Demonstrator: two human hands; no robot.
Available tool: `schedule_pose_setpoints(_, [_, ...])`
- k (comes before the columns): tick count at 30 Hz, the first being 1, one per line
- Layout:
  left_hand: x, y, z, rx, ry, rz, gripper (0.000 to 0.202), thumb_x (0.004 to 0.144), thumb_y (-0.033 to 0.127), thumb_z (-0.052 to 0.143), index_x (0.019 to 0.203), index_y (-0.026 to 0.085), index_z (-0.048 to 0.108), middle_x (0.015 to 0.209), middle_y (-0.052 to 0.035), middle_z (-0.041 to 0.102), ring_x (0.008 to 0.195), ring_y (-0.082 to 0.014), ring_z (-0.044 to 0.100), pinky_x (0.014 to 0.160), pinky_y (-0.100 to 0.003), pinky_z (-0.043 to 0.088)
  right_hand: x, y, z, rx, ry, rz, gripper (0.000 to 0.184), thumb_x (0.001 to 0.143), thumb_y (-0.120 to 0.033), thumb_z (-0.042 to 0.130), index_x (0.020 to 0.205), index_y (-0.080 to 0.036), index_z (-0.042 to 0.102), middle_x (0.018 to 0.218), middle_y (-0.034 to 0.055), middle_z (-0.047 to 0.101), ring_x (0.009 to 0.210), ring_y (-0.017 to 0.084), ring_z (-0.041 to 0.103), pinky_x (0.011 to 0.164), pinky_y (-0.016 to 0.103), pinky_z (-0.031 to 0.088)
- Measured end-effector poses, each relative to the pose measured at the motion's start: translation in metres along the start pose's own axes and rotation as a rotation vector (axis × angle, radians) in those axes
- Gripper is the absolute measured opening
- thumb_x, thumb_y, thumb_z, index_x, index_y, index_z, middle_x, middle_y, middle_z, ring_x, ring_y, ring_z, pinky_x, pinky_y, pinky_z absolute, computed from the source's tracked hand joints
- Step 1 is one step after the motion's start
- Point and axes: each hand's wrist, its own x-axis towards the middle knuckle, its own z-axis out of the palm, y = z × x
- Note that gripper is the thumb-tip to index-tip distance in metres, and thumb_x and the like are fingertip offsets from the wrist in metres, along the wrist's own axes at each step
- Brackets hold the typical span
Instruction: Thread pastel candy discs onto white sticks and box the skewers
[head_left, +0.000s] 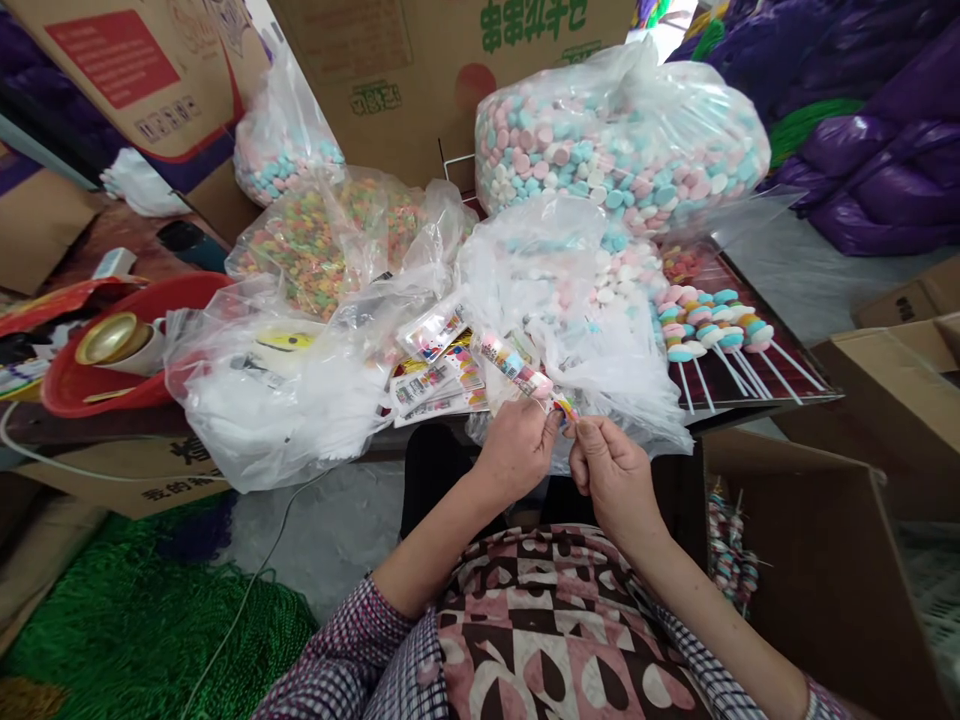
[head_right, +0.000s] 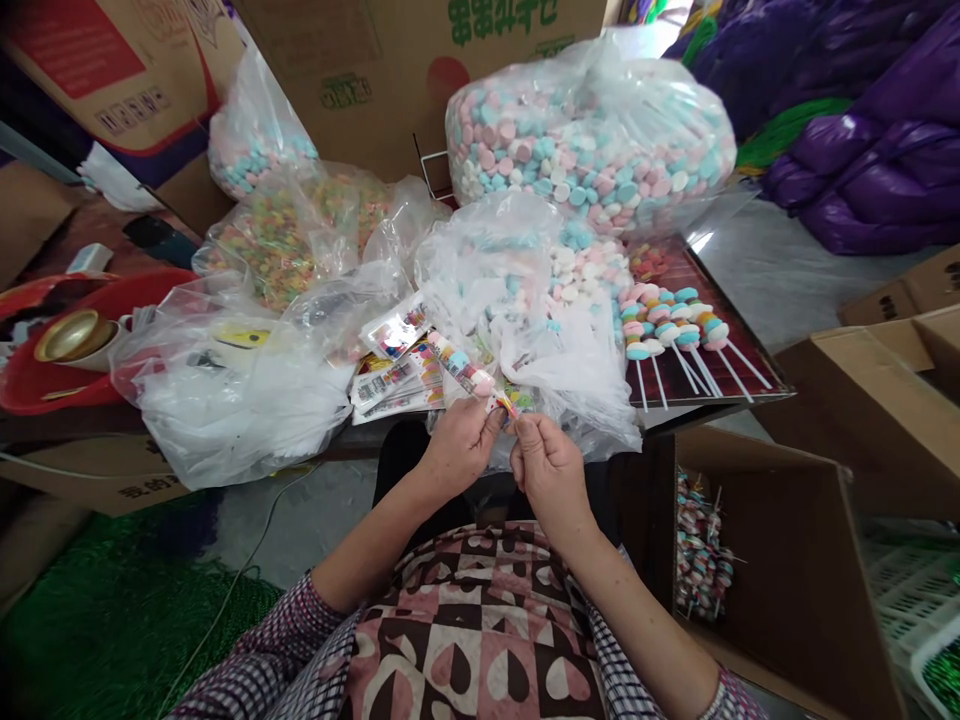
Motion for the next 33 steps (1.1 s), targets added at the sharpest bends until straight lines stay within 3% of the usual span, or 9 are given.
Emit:
schedule_pose_setpoints(3, [0.002,-0.001,-0.001,0.085,-0.088,0.027,0.033,0.094,0.044,0.044,0.068,0.023,0.048,0.070,-0.0054,0.057,0.071,-0.0221,0.055,0.075,-0.036,0.042,0.004,-0.003,-0.003,-0.084,0.001,-0.042,0.037,0.095,-0.054,0.051,0.087,-0.020,0.061,0.045,-0.0080,0.044,0.039,0.009,0.039,0.041,0.022,0.032])
schedule_pose_setpoints(6, [0.005,-0.001,-0.006,0.050,-0.202,0.018,0.033,0.097,0.042,0.037,0.072,0.022,0.046,0.068,-0.0031,0.058,0.066,-0.0185,0.054,0.066,-0.031,0.041,0.009,-0.002,-0.008,-0.197,0.010,-0.113,0.036,0.097,-0.049,0.049,0.110,-0.018,0.064,0.047,-0.0076,0.047,0.041,0.011,0.043,0.044,0.024,0.038])
schedule_pose_setpoints(10, [0.007,0.000,-0.007,0.026,-0.221,0.000,0.030,0.096,0.039,0.038,0.073,0.021,0.046,0.067,-0.0015,0.056,0.066,-0.0164,0.053,0.064,-0.029,0.040,0.013,0.005,-0.011,-0.279,-0.070,-0.178,0.045,0.098,-0.041,0.047,0.136,-0.018,0.057,0.050,-0.0061,0.052,0.041,0.013,0.048,0.045,0.027,0.042])
schedule_pose_setpoints(19, [0.006,0.005,-0.005,-0.027,-0.270,-0.112,0.022,0.091,0.030,0.047,0.072,0.020,0.050,0.068,0.0006,0.055,0.064,-0.0144,0.047,0.063,-0.027,0.035,0.011,0.012,-0.006,-0.351,0.015,-0.301,0.036,0.097,-0.031,0.046,0.124,-0.019,0.067,0.046,-0.0065,0.050,0.036,0.012,0.046,0.041,0.026,0.043])
schedule_pose_setpoints(22, [0.006,0.008,-0.012,-0.213,-0.258,-0.183,0.020,0.090,0.035,0.055,0.082,0.018,0.062,0.077,-0.0001,0.061,0.076,-0.0157,0.054,0.073,-0.027,0.041,0.010,0.014,-0.007,-0.382,0.057,-0.327,0.036,0.098,-0.032,0.046,0.125,-0.020,0.067,0.047,-0.0052,0.053,0.037,0.013,0.048,0.043,0.027,0.046])
schedule_pose_setpoints(25, [0.009,0.011,-0.011,-0.597,-0.133,-0.306,0.030,0.091,0.044,0.058,0.105,0.020,0.067,0.096,-0.0028,0.069,0.094,-0.0171,0.061,0.086,-0.027,0.044,0.008,0.016,-0.007,-0.419,0.059,-0.360,0.037,0.099,-0.031,0.045,0.127,-0.021,0.065,0.050,-0.0044,0.057,0.037,0.013,0.050,0.045,0.027,0.049])
schedule_pose_setpoints(27, [0.011,0.014,-0.006,-0.850,-0.070,-0.406,0.037,0.088,0.047,0.063,0.114,0.020,0.066,0.097,-0.0039,0.071,0.093,-0.0166,0.063,0.085,-0.027,0.046,0.007,0.017,-0.006,-0.453,0.049,-0.391,0.038,0.100,-0.030,0.043,0.129,-0.020,0.064,0.052,-0.0039,0.059,0.038,0.013,0.052,0.046,0.027,0.050])
schedule_pose_setpoints(30, [0.014,0.022,0.004,-1.057,-0.051,-0.509,0.036,0.080,0.041,0.073,0.107,0.017,0.067,0.083,-0.0034,0.073,0.081,-0.0151,0.065,0.078,-0.025,0.047,0.006,0.017,-0.006,-0.535,0.051,-0.442,0.039,0.101,-0.029,0.042,0.131,-0.016,0.063,0.058,-0.0009,0.066,0.041,0.013,0.058,0.050,0.025,0.053])
schedule_pose_setpoints(33, [0.014,0.028,0.011,-1.133,-0.037,-0.528,0.030,0.078,0.034,0.076,0.100,0.015,0.069,0.075,-0.0037,0.073,0.080,-0.0152,0.066,0.080,-0.026,0.046,0.005,0.019,-0.007,-0.630,0.092,-0.540,0.039,0.101,-0.028,0.042,0.130,-0.016,0.065,0.078,0.0064,0.077,0.048,0.014,0.065,0.053,0.025,0.055])
